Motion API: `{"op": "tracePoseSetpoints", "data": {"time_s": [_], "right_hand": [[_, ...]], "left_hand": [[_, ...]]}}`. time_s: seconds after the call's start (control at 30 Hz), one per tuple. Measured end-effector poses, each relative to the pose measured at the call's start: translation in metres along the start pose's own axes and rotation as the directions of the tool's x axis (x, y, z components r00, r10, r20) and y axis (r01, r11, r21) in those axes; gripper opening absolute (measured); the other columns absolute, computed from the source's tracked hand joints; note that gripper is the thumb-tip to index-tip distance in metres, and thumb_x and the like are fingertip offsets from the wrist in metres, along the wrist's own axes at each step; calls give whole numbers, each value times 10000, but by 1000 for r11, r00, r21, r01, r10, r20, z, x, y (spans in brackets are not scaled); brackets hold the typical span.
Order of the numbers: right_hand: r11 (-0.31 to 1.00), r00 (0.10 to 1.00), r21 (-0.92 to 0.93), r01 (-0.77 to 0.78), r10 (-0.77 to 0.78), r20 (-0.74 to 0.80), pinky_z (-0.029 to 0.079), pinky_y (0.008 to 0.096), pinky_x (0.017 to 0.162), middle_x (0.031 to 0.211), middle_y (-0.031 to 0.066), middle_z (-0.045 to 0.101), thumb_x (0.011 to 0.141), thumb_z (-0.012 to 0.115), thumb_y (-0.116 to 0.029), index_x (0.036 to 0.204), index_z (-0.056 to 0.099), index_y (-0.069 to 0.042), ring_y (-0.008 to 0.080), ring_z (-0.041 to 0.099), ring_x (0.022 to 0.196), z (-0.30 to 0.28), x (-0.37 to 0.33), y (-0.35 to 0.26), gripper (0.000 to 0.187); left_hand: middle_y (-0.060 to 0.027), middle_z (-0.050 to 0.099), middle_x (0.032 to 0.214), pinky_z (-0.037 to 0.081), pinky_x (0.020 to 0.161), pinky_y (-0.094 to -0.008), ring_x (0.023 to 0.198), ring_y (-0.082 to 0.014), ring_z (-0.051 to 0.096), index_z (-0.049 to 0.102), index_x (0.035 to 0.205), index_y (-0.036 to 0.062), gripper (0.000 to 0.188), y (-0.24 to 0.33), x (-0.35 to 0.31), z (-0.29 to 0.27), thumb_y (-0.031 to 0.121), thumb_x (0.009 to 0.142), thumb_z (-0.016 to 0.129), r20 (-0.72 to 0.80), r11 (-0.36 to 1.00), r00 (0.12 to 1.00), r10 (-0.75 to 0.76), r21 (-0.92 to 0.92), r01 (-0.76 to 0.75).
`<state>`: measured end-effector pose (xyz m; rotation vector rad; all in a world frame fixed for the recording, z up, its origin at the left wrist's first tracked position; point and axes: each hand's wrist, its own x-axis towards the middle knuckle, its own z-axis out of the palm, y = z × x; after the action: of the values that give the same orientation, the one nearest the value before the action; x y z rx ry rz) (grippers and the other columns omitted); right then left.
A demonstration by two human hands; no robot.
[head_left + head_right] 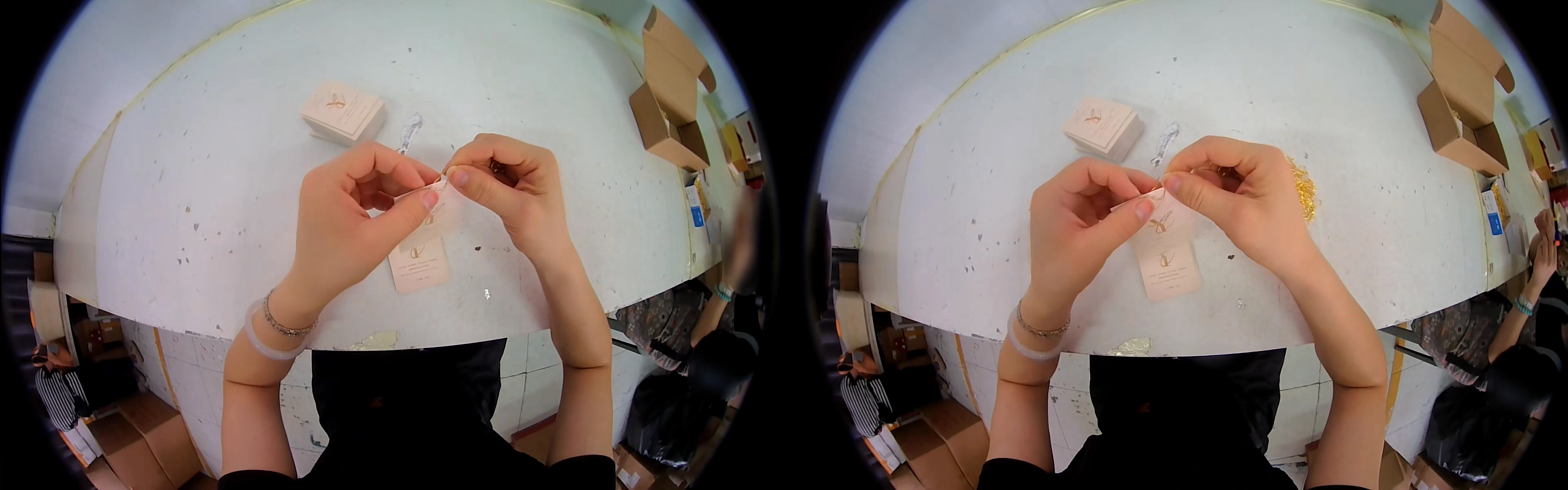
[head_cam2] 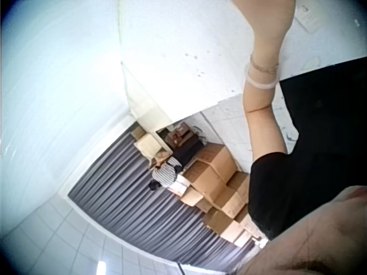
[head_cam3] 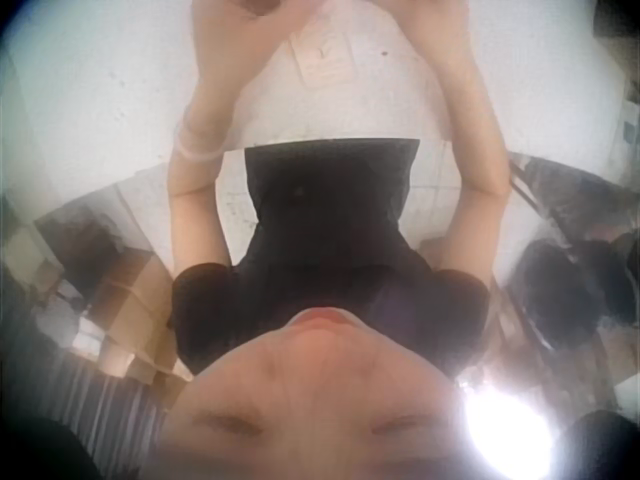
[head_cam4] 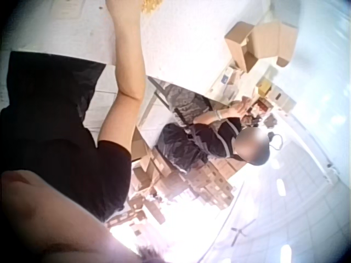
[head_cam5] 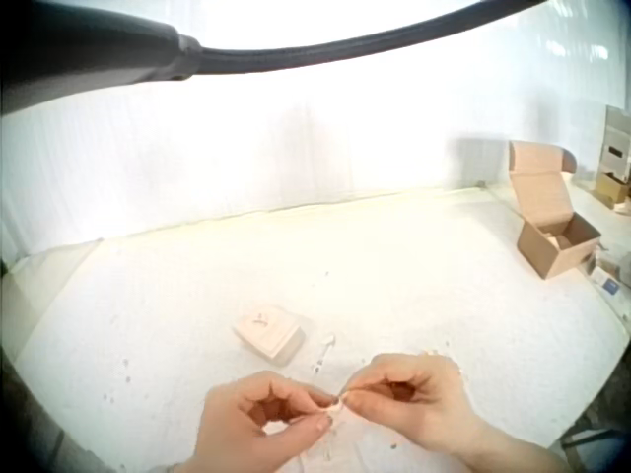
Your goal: The person threads a gold string through the hole of a small rectangular paper tag and ties a knot to secure it. They repeat this process for multiple tags, handling them one at a time and stacking the finished items on the table.
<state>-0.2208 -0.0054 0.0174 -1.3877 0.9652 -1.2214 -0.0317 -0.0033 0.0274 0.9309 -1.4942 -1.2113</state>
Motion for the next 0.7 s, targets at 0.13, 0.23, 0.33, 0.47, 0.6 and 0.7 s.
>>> {"op": "tracePoseSetpoints", "data": {"time_s": [0.13, 0.23, 0.33, 0.47, 0.6, 0.7], "right_hand": [[997, 999, -68, -38, 39, 7, 317, 207, 530, 660, -60, 542, 858, 681, -96, 823, 675, -11, 16, 404, 599, 0, 0, 3, 92], [991, 996, -102, -89, 90, 9, 337, 215, 537, 660, -55, 546, 861, 674, -109, 811, 666, -3, 22, 418, 605, 3, 0, 1, 117], [977, 982, -130, -171, 180, 57, 353, 226, 543, 654, -39, 547, 863, 665, -124, 801, 657, 2, 35, 428, 606, 5, 0, 0, 140], [942, 937, -175, -285, 312, 156, 357, 249, 541, 637, -19, 528, 875, 643, -164, 782, 641, 4, 57, 429, 605, 5, 2, 4, 192], [866, 846, -286, -409, 478, 237, 286, 221, 528, 658, -76, 465, 911, 622, -177, 770, 612, -36, 28, 370, 607, 5, 5, 11, 199], [863, 830, -325, -387, 479, 284, 268, 227, 518, 646, -84, 436, 920, 611, -182, 774, 604, -38, 34, 347, 593, 3, 7, 16, 206]], "left_hand": [[-95, 685, 914, 516, 734, -250, 802, -102, 635, 584, 853, 10, 110, 1, 2, -6, -21, 828, 686, 92, 978, 977, -193, -62, 199], [-85, 688, 888, 514, 736, -252, 782, -93, 633, 581, 884, 25, 148, 3, 5, -8, -29, 809, 696, 132, 961, 954, -271, -15, 275], [-69, 687, 818, 519, 706, -243, 754, -87, 636, 572, 910, 33, 149, 1, 6, -11, 8, 822, 689, 173, 956, 941, -292, 19, 293], [-72, 696, 783, 521, 627, -233, 724, -95, 651, 577, 937, 21, 140, 0, 13, -22, 72, 844, 668, 254, 863, 838, -484, -19, 504], [-96, 708, 799, 527, 592, -237, 708, -113, 667, 608, 935, -2, 148, 4, 18, -31, 102, 841, 657, 287, 819, 770, -571, 134, 558], [-97, 717, 812, 512, 563, -230, 714, -111, 676, 636, 905, 6, 117, 8, 21, -42, 111, 859, 656, 199, 824, 807, -556, 257, 505]]}}
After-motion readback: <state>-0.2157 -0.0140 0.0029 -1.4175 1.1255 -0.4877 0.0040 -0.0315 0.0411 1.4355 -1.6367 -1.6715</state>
